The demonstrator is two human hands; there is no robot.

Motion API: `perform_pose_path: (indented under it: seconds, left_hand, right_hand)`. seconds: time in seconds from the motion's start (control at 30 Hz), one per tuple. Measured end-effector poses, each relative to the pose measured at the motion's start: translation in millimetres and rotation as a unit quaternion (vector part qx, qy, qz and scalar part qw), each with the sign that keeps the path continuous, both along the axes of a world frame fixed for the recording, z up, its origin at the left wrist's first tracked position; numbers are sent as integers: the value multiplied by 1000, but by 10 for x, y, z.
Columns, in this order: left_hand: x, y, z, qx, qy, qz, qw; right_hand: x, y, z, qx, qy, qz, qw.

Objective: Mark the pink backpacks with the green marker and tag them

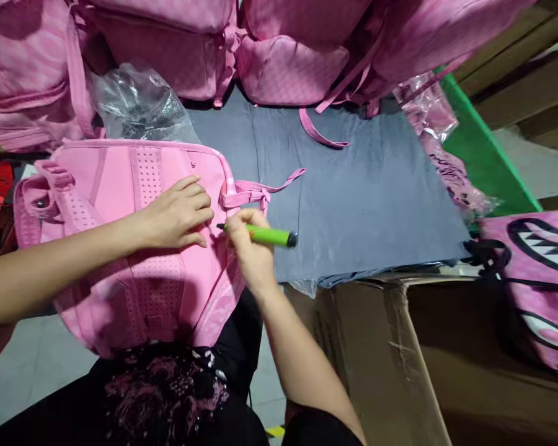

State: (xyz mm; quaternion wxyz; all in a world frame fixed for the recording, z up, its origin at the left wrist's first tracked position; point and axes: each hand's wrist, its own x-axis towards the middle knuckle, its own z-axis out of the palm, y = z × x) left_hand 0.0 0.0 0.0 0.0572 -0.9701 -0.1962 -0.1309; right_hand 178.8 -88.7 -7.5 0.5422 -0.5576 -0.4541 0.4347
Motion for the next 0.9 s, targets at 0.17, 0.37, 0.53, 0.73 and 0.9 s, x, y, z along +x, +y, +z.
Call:
perform_pose_path:
  seconds: [0.17,0.37,0.53,0.73,0.9]
  left_hand:
    - [13,-167,1,4,12,-22,1000]
    - [-38,-425,-115,73,-86,-10,993]
    - [-17,-413,-157,68,-92,-16,993]
    - [-11,-374,-180,69,-95,-12,993]
    - [3,-362,-186,77,-107,-13,991]
  right_hand:
    - [133,-397,-313,-19,-53,-65,996]
    - [105,-443,-198,-35,-131,-75,988]
    - [-38,-306,-108,-37,-125,-61,990]
    - [-18,-221,-106,-41,-160,-26,986]
    - [12,-178,-85,-37,-182,-2,983]
